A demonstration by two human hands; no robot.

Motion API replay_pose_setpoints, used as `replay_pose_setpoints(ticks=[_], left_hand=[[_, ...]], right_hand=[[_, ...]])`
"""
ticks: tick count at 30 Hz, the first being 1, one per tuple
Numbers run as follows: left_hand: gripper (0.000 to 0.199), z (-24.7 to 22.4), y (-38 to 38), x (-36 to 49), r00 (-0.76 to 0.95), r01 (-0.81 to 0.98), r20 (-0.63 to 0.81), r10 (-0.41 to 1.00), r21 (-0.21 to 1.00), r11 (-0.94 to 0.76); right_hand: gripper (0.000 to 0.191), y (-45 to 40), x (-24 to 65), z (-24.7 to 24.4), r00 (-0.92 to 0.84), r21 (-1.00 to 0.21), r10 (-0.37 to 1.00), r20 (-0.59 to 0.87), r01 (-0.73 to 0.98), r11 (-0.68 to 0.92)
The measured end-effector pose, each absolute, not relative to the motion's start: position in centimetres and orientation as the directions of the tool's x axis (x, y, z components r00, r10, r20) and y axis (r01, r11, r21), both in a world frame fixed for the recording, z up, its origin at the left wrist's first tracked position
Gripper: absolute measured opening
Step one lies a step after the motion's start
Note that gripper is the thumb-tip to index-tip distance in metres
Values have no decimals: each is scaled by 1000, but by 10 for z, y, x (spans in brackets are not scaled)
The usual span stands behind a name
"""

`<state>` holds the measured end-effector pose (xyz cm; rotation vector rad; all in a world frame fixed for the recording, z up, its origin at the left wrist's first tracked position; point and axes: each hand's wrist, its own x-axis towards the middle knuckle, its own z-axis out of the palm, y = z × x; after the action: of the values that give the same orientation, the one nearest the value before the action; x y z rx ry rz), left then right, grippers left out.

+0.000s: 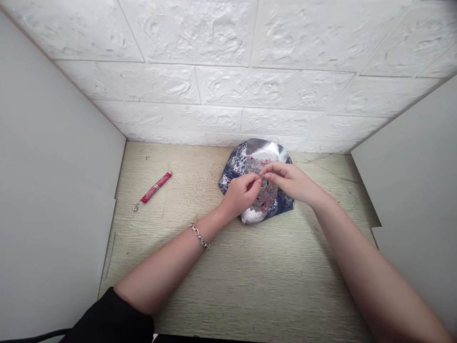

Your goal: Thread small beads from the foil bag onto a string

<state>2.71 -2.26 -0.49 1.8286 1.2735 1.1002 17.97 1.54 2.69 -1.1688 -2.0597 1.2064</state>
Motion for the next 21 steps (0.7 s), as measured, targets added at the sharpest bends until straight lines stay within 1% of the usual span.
replay_pose_setpoints(ticks=[3,8,15,21], left_hand=[[24,-6,-22,27,181,396,262,948,863,-314],[22,-6,-21,28,171,398,243,955,870,-292],[22,-7,-20,28,171,406,230,958,869,-281],[21,-6,-21,28,164,411,228,960,868,-277]], right_hand=[[15,15,180,26,-516,-863,857,-5,435,257],[15,15,180,24,-515,-825,855,58,458,331],[16,15,179,24,-511,-786,859,46,513,347],[16,14,180,25,-506,-772,861,59,524,361]])
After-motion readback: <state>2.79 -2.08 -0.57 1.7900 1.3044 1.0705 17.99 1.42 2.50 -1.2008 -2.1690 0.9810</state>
